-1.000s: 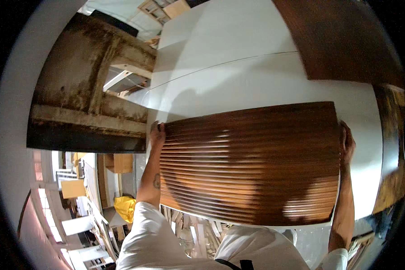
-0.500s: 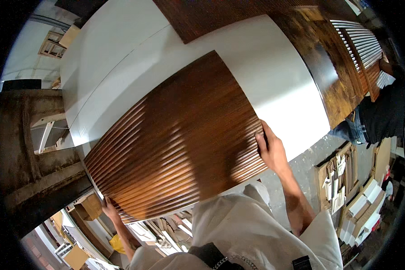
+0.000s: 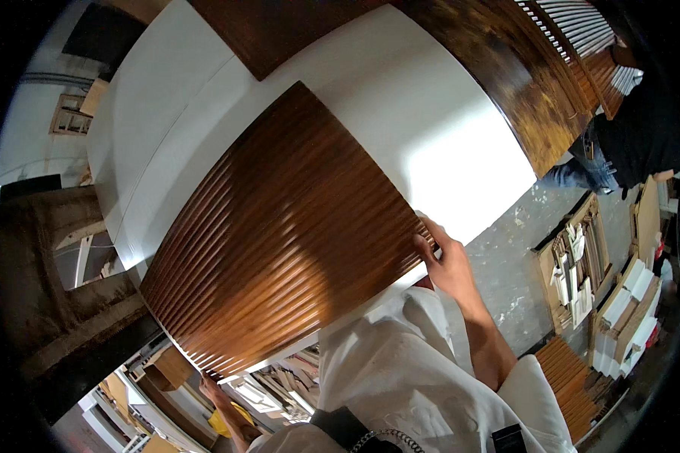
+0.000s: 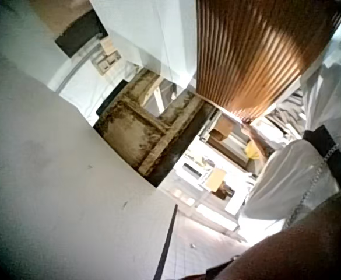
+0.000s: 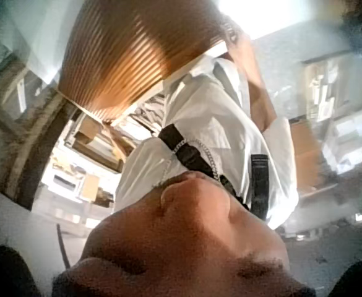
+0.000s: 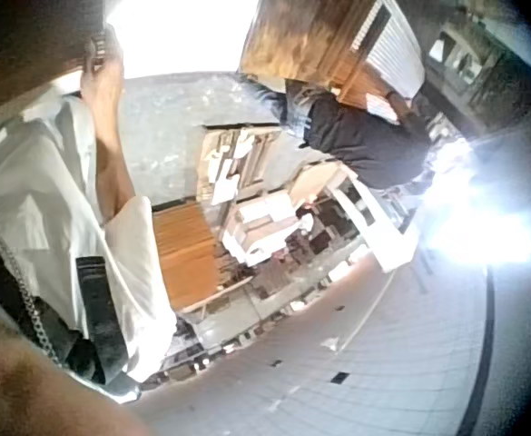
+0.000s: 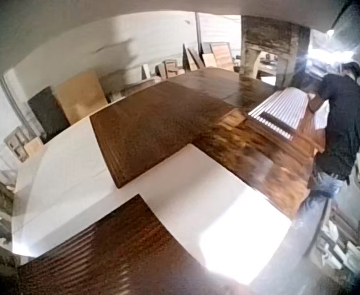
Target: The person picks up and stacks several ribbed wooden panels on a white workbench. They align the panels, flip them over, and arrange them into a neat pile.
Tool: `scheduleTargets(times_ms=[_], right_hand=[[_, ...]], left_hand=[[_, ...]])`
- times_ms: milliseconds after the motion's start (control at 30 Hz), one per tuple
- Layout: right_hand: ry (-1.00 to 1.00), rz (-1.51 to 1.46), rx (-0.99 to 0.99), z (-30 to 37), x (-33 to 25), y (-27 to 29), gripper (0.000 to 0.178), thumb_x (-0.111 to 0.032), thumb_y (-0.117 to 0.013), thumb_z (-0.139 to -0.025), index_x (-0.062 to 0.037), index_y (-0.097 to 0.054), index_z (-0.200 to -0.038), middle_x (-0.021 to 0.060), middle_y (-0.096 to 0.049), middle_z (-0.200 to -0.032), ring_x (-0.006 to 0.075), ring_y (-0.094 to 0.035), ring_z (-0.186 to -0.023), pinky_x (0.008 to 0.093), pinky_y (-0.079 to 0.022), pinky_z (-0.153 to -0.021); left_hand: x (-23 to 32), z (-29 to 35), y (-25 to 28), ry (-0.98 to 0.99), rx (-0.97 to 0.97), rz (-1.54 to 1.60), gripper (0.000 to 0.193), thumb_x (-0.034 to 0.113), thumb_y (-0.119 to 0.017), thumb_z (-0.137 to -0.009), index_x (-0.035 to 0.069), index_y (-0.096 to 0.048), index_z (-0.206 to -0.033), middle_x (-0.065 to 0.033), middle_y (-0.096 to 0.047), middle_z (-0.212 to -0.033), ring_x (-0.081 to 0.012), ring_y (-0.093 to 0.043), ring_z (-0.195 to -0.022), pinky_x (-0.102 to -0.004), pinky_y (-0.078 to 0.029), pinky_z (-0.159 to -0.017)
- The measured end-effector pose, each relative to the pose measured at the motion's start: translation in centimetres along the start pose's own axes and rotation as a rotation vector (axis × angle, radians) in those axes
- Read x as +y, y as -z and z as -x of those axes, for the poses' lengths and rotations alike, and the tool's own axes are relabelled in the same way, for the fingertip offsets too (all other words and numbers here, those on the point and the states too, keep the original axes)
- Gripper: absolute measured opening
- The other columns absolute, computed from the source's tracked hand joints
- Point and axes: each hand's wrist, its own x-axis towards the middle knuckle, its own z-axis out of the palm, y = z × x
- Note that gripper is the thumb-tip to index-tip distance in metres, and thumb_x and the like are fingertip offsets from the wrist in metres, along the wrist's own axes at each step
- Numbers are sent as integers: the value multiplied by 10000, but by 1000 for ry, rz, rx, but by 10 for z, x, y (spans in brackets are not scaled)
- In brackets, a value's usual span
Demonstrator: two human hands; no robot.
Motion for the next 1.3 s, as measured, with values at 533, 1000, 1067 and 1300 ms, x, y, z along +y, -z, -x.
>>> scheduleTargets(times_ms=[533,1000,1067,1300], right_hand=[[19,-98,-108,5,30,18,453,-248,-594,-987,19,-529,-1348,211,-604,-1313,351,-630,-1128,388,-535,-917],[-19,-286,-197,-12,44,39,366,-204,-668,-931,25,-635,-1214,224,-617,-1289,369,-601,-1190,426,-483,-1019],[11,-303,-210,-18,47,36,392,-211,-667,-932,23,-621,-1243,225,-606,-1305,379,-591,-1201,431,-477,-1027],[190,-210,-287,-50,35,4,573,-227,-574,-984,49,-375,-1445,276,-401,-1483,428,-410,-1369,456,-363,-1138]], left_hand=[[189,88,-218,-537,-107,-522,618,435,-486,-1025,-105,-516,-1326,-337,-564,-1280,-447,-538,-1196,-504,-420,-1015],[379,190,-514,-961,-177,-627,620,450,-380,-1051,8,-356,-1485,-244,-286,-1561,-427,-250,-1446,-578,-194,-1171],[379,190,-521,-993,-147,-671,607,438,-364,-1055,4,-365,-1479,-246,-288,-1560,-431,-250,-1445,-584,-178,-1170],[383,192,-522,-959,-172,-688,603,437,-340,-1053,3,-375,-1471,-243,-276,-1568,-433,-240,-1449,-605,-154,-1164]])
